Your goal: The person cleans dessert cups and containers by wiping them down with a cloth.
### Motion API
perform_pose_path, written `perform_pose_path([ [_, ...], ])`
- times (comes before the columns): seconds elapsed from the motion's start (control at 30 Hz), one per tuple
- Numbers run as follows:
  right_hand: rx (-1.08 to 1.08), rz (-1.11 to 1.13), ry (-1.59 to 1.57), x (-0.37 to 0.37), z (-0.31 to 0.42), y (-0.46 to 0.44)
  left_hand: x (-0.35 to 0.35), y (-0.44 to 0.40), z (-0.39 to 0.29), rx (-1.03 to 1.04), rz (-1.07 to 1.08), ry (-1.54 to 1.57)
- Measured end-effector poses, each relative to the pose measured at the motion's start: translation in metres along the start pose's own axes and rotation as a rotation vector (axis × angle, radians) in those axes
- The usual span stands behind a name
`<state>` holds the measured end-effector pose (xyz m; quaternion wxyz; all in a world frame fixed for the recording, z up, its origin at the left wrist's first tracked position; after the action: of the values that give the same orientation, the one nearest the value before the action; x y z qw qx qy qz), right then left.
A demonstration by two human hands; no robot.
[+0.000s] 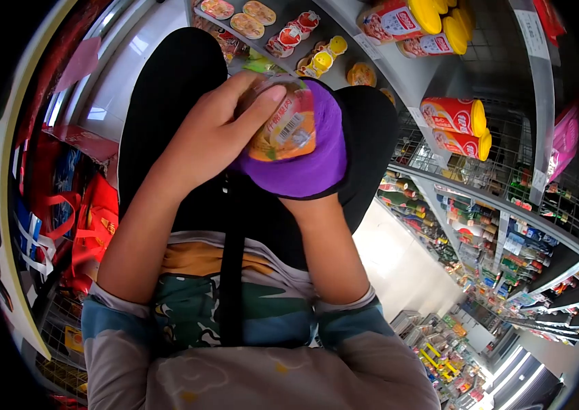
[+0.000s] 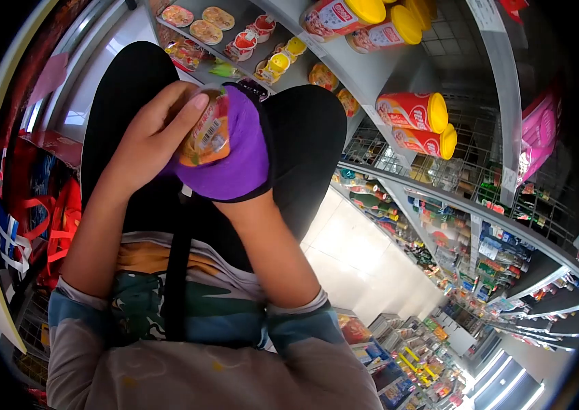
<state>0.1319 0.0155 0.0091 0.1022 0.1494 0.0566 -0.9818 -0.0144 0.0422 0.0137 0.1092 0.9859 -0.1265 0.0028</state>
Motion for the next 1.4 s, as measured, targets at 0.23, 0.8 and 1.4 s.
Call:
perform_pose_path([
  [0.23, 0.032, 0.029, 0.304, 0.007, -0.002, -0.013, 0.009, -0.009, 0.002, 0.001, -0.244, -0.212],
  [0.8, -0.026, 0.176, -0.063, -0.017, 0.008, -0.009, -0.007, -0.027, -0.017, 0.921, 0.184, -0.678],
  [1.4, 0.158, 0.67, -0.532, 0.002, -0.019, 0.023, 0.002, -0.016, -0.048, 1.392, 0.551, -0.724],
])
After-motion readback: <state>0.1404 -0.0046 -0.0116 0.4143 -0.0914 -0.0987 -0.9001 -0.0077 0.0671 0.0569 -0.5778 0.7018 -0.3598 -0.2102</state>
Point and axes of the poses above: each hand's wrist, its own y-axis away from the middle knuckle, its own x-axis out of the palm, z = x × y, the point moved 3 cm from there along -y, towards the middle knuckle, and after that the axes turned 2 degrees about -z, right-handed, at the moved point
